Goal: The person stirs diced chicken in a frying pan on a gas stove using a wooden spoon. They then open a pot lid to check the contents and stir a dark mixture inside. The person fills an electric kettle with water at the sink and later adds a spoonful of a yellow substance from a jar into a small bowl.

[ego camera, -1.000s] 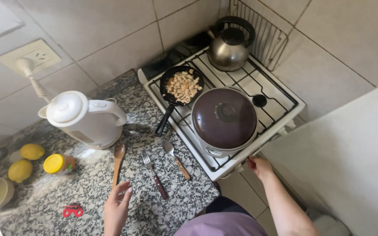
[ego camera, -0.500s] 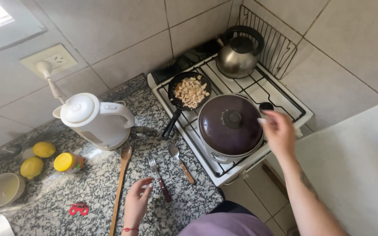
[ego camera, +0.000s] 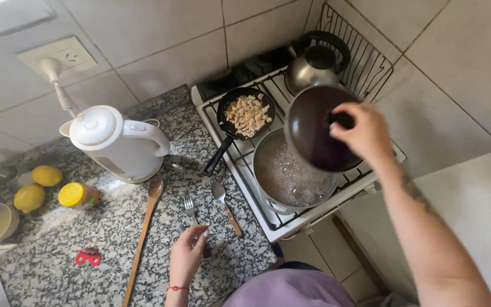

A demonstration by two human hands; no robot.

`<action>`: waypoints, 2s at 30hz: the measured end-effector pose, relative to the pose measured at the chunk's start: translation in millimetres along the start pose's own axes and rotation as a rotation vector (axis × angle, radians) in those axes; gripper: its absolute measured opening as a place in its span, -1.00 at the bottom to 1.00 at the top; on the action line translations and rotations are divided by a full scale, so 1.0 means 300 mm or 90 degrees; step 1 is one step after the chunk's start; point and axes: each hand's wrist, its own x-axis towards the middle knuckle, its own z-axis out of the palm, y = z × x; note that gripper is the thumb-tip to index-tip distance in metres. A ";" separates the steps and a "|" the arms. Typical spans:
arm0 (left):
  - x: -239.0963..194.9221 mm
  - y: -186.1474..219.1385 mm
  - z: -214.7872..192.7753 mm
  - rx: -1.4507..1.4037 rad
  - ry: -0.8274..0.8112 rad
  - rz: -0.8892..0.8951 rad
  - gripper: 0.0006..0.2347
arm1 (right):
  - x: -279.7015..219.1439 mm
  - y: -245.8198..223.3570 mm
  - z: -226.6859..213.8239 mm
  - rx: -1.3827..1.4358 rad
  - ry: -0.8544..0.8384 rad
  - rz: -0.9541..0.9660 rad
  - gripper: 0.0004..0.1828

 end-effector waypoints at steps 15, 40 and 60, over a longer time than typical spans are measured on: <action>0.092 0.072 0.233 0.280 0.096 -0.104 -0.83 | 0.152 0.783 0.326 -0.138 0.034 0.162 -0.60; -0.100 0.469 0.261 -0.247 -0.061 0.246 -0.92 | -0.432 -0.187 0.207 0.315 -0.366 -0.040 -0.39; -0.220 0.168 0.098 -0.141 -0.142 -0.072 -0.87 | 0.085 0.231 0.462 -0.547 0.010 -0.604 -0.72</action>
